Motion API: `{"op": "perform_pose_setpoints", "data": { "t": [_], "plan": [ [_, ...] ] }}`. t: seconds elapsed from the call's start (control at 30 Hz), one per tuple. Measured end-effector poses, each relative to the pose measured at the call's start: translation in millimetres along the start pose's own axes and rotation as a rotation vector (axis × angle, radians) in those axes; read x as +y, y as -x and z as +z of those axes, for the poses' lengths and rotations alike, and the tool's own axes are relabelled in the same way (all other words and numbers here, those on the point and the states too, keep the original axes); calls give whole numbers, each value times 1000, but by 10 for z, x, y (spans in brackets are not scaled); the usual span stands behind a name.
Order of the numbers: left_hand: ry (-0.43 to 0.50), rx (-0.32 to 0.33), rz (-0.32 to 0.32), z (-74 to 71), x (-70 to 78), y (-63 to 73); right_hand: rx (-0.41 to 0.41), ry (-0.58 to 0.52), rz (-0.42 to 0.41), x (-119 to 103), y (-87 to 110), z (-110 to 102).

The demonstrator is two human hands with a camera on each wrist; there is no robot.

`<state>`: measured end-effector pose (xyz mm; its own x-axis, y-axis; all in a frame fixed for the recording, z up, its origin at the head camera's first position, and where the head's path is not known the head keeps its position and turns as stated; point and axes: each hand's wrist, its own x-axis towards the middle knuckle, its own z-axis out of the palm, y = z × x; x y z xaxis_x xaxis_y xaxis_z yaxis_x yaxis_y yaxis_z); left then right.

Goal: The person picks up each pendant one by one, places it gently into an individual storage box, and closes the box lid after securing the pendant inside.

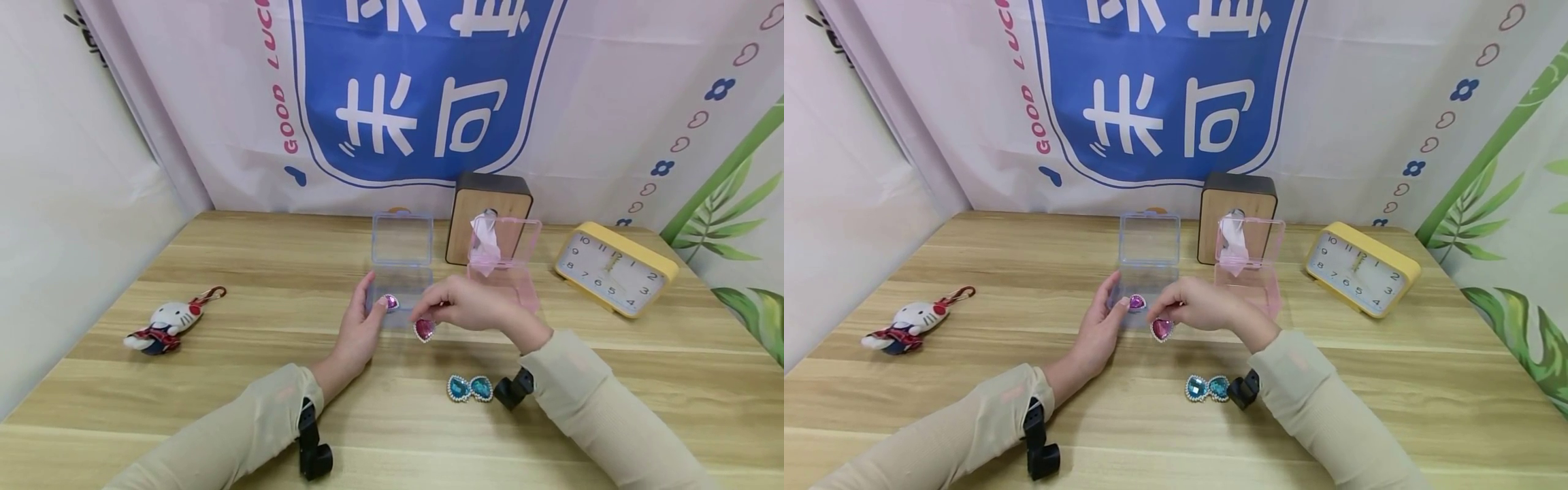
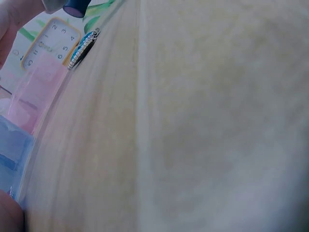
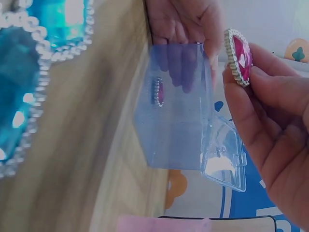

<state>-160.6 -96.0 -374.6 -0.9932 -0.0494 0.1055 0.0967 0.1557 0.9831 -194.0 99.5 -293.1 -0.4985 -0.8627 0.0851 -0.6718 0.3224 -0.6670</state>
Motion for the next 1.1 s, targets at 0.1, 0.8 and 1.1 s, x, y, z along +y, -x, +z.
{"op": "perform_pose_setpoints", "data": {
  "t": [0.1,0.8,1.1],
  "plan": [
    [0,2,0,-1,1,4,21,11,31,-9,-43,-25],
    [-6,7,-1,-4,5,1,104,131,92,135,-411,-172],
    [6,0,-5,-5,-6,-3,42,153,133,225,-471,-150]
  ]
}}
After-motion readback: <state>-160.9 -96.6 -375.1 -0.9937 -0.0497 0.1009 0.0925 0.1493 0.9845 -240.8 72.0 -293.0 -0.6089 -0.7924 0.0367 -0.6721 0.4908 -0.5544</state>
